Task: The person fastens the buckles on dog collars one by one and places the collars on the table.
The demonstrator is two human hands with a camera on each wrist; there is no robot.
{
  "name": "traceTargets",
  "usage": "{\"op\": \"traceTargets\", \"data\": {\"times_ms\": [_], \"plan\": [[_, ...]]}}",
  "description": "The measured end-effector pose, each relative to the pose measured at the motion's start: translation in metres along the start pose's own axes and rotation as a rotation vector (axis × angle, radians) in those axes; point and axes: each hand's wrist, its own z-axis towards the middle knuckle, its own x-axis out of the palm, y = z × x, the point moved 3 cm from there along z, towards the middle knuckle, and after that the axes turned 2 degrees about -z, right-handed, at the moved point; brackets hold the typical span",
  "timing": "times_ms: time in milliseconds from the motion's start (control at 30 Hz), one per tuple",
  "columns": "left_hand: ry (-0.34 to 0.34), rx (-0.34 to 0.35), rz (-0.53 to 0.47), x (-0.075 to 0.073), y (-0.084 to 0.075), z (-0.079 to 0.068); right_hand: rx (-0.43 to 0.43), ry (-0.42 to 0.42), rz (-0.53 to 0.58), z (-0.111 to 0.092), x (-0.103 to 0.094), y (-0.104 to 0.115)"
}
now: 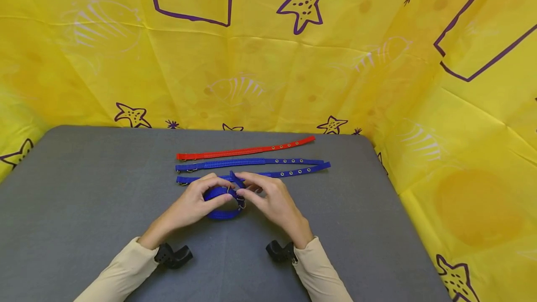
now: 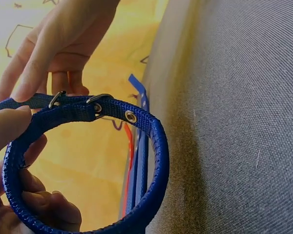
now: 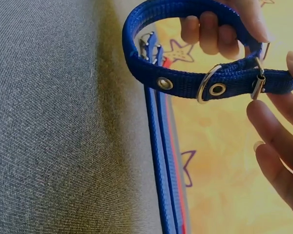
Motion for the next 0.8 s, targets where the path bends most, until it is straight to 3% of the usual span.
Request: {"op": "traceTargets", "data": {"times_ms": [400,800], "plan": [[-0.054,0.025,-0.010,-0.0036,-0.0005,0.0012,-0.140,-0.116,0.042,-0.0007,-0.0033,0.0002],[-0.028,0.052,-0.010,-0.0009,-0.0076,0.0004,-0.137,-0.052,-0.005,-0.0005,-0.0037,0.0028]]}}
